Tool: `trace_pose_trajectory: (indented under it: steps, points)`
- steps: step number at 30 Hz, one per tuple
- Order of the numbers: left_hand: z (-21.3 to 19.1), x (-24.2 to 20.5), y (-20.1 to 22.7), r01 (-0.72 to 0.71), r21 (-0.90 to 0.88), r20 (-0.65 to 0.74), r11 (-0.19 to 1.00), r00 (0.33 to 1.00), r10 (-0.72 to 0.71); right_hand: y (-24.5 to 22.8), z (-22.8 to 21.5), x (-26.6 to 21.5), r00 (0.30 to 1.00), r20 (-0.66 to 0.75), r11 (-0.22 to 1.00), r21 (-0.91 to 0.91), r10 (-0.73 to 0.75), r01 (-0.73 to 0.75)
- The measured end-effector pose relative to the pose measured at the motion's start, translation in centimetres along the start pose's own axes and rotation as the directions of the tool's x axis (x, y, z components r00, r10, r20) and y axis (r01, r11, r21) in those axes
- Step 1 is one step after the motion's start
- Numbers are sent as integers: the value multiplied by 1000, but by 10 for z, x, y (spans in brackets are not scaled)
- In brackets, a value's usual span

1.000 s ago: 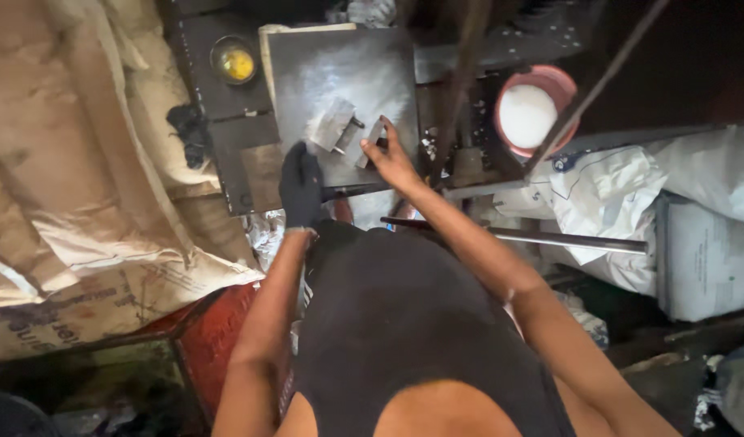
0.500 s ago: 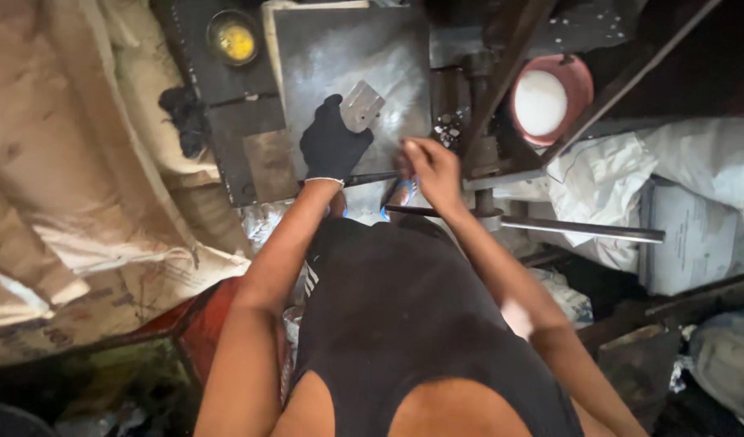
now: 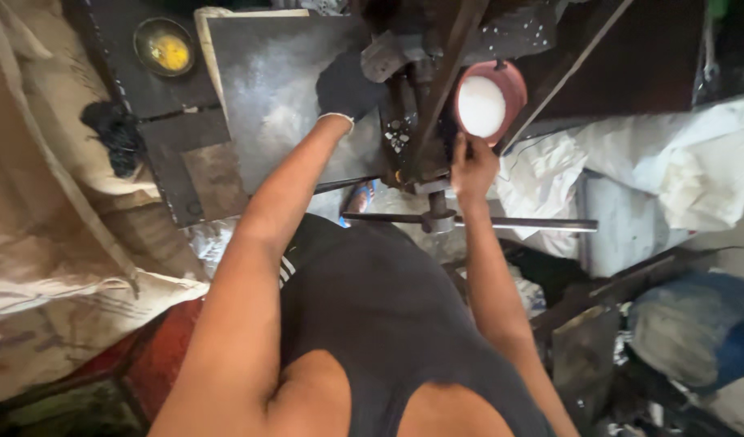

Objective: The person operates a manual press machine by turning a crank handle to compress a metal block. They repeatedly remove the block, place it on a metal plate, and reinsert it into the press to continue the cycle.

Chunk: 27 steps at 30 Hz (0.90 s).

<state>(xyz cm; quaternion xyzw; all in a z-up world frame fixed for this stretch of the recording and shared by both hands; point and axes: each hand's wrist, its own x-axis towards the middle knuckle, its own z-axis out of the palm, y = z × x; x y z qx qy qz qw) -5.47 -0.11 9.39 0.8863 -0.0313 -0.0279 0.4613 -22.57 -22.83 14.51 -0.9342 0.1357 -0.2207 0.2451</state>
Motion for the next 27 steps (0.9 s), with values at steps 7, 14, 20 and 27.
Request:
trace_pose_trajectory:
  steps: [7,14,20,27]
  points:
    - [25,28,0,-59,41,-20,997,998,59,-10,-5,1,999,27,994,99,45,-47]
    - [-1,-3,-13,23,-441,-67,897,996,-58,-29,-12,7,998,56,998,58,-5,1]
    - [13,8,1,16,-463,-33,886,999,-35,-31,-20,12,988,157,1000,-3,9,-9]
    - [42,19,32,64,-237,47,969,997,-55,-12,-10,4,992,104,990,-125,76,-63]
